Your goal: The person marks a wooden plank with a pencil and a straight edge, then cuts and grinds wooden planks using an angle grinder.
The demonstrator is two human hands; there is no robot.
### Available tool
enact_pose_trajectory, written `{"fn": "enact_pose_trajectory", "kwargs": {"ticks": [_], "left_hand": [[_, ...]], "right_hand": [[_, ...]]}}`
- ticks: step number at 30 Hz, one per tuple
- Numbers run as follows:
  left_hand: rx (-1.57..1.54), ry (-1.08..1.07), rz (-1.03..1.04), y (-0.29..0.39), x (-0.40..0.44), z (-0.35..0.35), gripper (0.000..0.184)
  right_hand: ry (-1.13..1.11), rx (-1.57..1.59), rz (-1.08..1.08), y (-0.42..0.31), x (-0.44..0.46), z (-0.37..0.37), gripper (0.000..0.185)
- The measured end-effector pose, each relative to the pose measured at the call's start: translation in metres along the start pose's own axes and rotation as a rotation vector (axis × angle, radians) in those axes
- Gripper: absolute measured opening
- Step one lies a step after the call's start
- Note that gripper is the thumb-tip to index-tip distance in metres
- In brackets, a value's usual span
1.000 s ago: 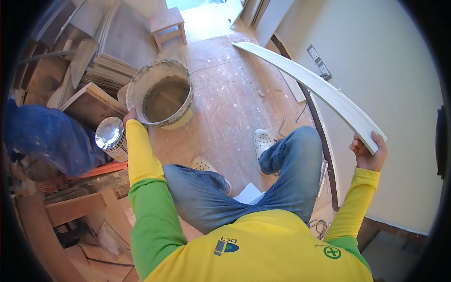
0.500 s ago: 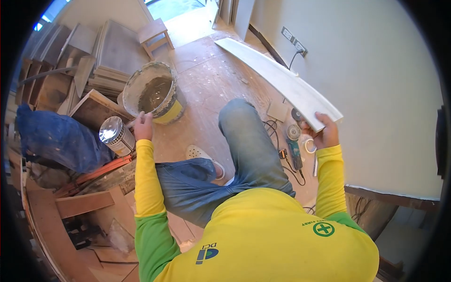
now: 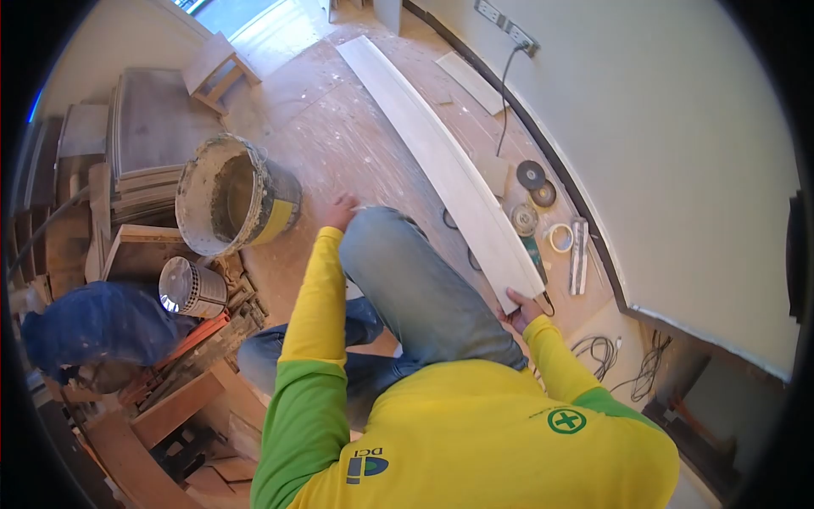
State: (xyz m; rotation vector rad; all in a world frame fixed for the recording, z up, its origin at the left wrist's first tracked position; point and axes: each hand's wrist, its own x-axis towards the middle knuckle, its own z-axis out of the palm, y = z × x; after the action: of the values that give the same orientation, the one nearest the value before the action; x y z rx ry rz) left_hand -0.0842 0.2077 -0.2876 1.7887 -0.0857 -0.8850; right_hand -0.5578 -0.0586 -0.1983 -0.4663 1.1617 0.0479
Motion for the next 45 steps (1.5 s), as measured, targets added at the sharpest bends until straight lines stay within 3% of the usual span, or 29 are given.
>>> {"fn": "enact_pose_trajectory", "kwargs": {"ticks": [3,7,9,15,19,20,22,24,27,31,33,35,36,37,39,41,43,45], "left_hand": [[0.073,-0.057,-0.113,0.029,-0.002,0.051,0.041],[-0.127,-0.33,-0.021,-0.073,0.091,0.065,0.055],[-0.129,-0.347,-0.17,-0.062,0.107,0.105,0.065],[-0.587,-0.101,-0.439,0.044,0.114,0.156,0.066],[-0.908,-0.001,-0.472,0.044,0.129,0.175,0.047],[-0.523,0.059,-0.368,0.036,0.13,0.178,0.048],[-0.144,0.116,-0.247,0.001,0.143,0.194,0.05],[-0.695,0.196,-0.265,-0.054,0.152,0.217,0.046],[-0.681,0.378,-0.323,-0.019,0.098,0.194,0.044],[-0.552,0.446,-0.331,-0.072,0.103,0.171,0.045],[-0.529,0.441,-0.375,-0.065,0.098,0.153,0.046],[-0.308,0.413,-0.382,-0.025,0.076,0.132,0.048],[-0.304,0.413,-0.382,-0.034,0.081,0.122,0.048],[-0.017,0.282,-0.298,-0.058,0.095,0.112,0.052],[0.277,0.132,-0.205,-0.096,0.117,0.101,0.056],[0.083,0.013,-0.377,-0.109,0.14,0.087,0.066],[0.679,-0.091,-0.281,-0.054,0.111,0.061,0.068],[0.501,0.007,-0.296,-0.042,0.075,0.028,0.061]], "right_hand": [[0.066,0.039,0.062,0.023,0.031,-0.016,0.035],[0.173,-0.065,0.181,0.014,0.025,0.005,0.031],[0.21,-0.116,0.213,0.009,0.023,0.013,0.031],[0.312,-0.241,0.285,0.011,0.031,0.007,0.033],[0.369,-0.294,0.331,0.017,0.036,0.001,0.034],[0.375,-0.304,0.338,0.018,0.039,-0.001,0.035],[0.387,-0.321,0.35,0.018,0.044,-0.003,0.035],[0.405,-0.335,0.366,0.021,0.044,-0.008,0.036],[0.413,-0.352,0.377,0.024,0.051,-0.013,0.037],[0.406,-0.389,0.391,0.025,0.059,-0.019,0.038],[0.403,-0.403,0.397,0.025,0.063,-0.023,0.039],[0.399,-0.417,0.406,0.029,0.067,-0.027,0.04],[0.396,-0.429,0.409,0.031,0.07,-0.027,0.04],[0.397,-0.437,0.41,0.033,0.074,-0.028,0.041],[0.388,-0.457,0.407,0.036,0.082,-0.03,0.041],[0.379,-0.479,0.404,0.041,0.089,-0.033,0.042],[0.362,-0.514,0.403,0.051,0.102,-0.041,0.043],[0.331,-0.581,0.399,0.063,0.123,-0.054,0.044]]}}
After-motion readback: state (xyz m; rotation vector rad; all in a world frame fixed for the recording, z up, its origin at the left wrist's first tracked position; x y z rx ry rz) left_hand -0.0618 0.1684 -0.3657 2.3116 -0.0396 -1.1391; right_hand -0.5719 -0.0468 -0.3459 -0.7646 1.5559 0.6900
